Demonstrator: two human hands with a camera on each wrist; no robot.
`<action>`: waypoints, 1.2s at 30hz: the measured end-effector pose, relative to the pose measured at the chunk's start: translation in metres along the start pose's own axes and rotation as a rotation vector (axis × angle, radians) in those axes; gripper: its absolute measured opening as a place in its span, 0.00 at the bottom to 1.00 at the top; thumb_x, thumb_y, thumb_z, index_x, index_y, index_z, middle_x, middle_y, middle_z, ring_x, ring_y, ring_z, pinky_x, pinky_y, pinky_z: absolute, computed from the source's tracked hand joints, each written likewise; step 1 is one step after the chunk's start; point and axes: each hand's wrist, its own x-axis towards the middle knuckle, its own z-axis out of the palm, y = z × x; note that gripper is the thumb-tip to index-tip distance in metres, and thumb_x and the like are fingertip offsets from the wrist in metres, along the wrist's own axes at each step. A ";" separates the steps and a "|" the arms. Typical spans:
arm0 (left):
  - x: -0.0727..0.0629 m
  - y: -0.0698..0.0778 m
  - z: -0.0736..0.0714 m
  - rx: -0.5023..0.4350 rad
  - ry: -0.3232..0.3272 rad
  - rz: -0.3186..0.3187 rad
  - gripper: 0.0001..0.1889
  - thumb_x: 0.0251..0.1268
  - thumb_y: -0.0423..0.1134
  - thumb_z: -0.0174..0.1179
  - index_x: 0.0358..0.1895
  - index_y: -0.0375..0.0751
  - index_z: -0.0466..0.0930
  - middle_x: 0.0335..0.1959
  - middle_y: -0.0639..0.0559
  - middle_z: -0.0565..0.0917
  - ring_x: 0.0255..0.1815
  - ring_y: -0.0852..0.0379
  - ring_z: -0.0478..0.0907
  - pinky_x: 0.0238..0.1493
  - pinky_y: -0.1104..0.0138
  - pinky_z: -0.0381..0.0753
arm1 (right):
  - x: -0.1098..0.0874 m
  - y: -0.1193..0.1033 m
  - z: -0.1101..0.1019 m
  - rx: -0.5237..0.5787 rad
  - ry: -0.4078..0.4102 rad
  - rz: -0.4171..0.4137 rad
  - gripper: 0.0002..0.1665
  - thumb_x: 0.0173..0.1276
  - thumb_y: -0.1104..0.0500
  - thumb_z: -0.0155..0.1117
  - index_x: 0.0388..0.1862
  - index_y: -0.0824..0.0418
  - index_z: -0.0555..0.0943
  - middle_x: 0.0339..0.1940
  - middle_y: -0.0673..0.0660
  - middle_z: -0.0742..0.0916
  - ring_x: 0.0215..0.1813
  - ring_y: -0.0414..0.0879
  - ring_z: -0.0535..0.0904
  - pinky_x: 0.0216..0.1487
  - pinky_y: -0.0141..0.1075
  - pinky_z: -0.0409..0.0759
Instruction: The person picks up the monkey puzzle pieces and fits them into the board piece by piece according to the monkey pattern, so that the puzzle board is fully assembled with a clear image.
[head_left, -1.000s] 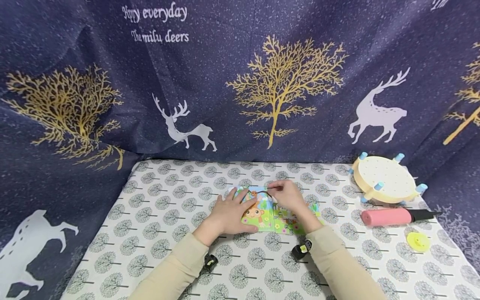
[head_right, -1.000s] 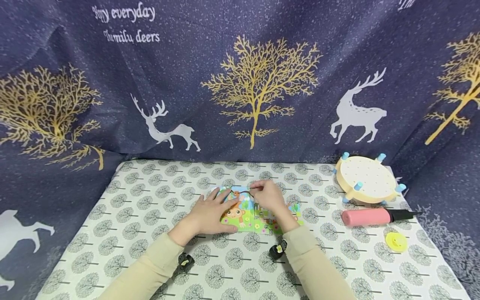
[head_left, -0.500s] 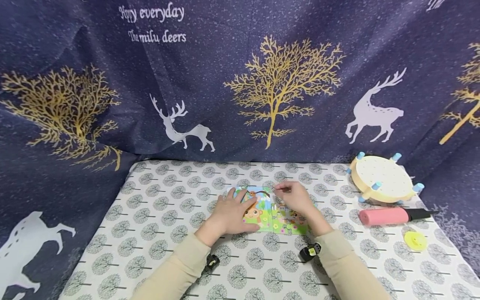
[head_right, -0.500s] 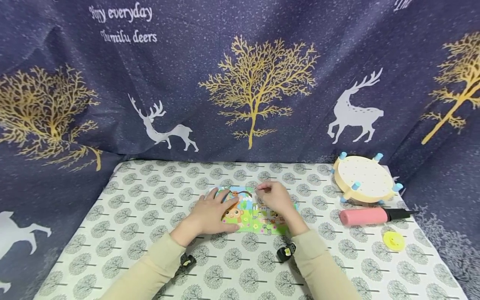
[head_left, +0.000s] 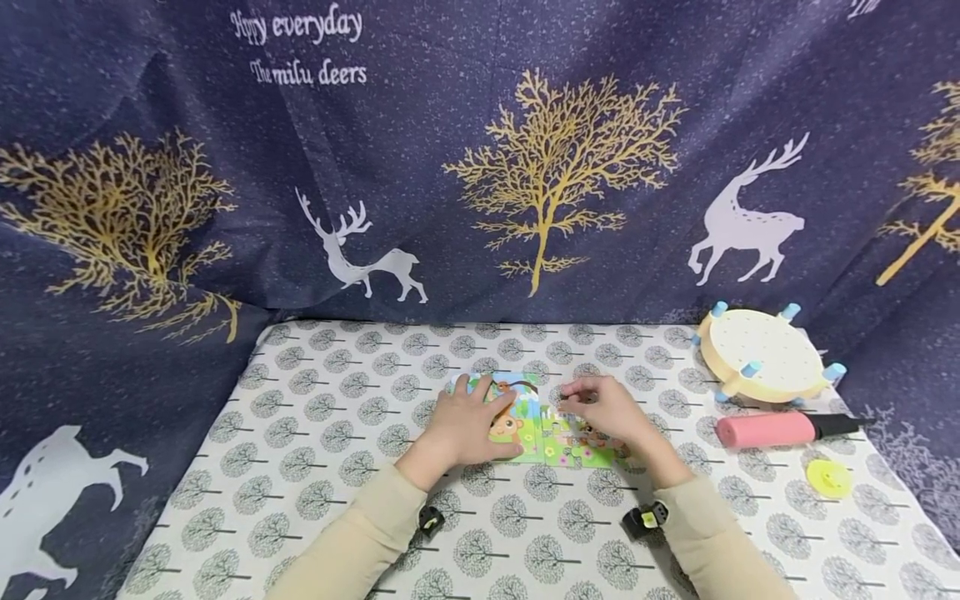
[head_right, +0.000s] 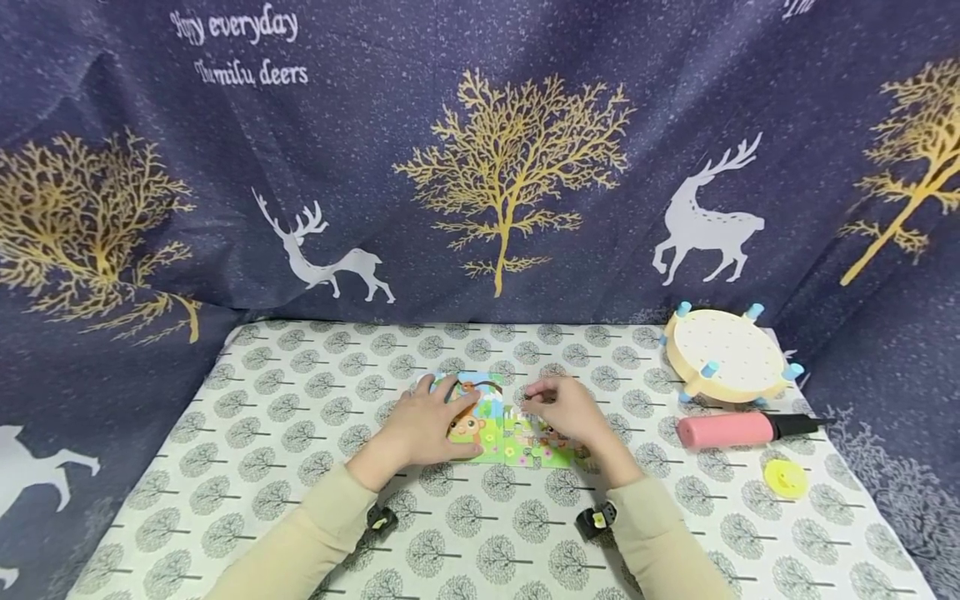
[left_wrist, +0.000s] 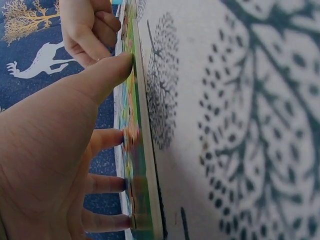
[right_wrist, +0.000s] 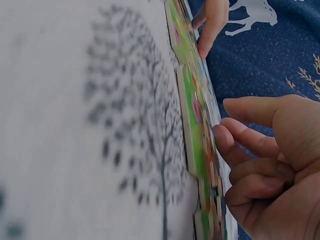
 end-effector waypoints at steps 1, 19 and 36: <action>0.000 0.001 0.000 -0.002 -0.001 -0.002 0.50 0.58 0.83 0.51 0.82 0.66 0.60 0.80 0.43 0.62 0.76 0.27 0.59 0.62 0.34 0.74 | -0.001 0.001 -0.001 -0.001 -0.002 0.001 0.13 0.68 0.58 0.74 0.49 0.61 0.89 0.40 0.51 0.89 0.42 0.46 0.85 0.43 0.40 0.84; 0.001 0.004 -0.006 -0.029 -0.070 -0.044 0.57 0.48 0.87 0.54 0.83 0.71 0.55 0.84 0.42 0.53 0.79 0.28 0.54 0.68 0.32 0.67 | -0.005 -0.003 -0.004 -0.153 -0.080 -0.007 0.22 0.52 0.53 0.87 0.46 0.53 0.89 0.56 0.56 0.86 0.46 0.45 0.81 0.50 0.46 0.83; -0.002 0.006 -0.007 -0.047 -0.079 -0.057 0.59 0.45 0.89 0.54 0.83 0.70 0.55 0.85 0.42 0.51 0.80 0.26 0.50 0.69 0.27 0.61 | -0.004 -0.013 -0.005 -0.258 -0.106 0.023 0.23 0.54 0.53 0.86 0.46 0.55 0.86 0.40 0.49 0.86 0.43 0.45 0.81 0.52 0.49 0.83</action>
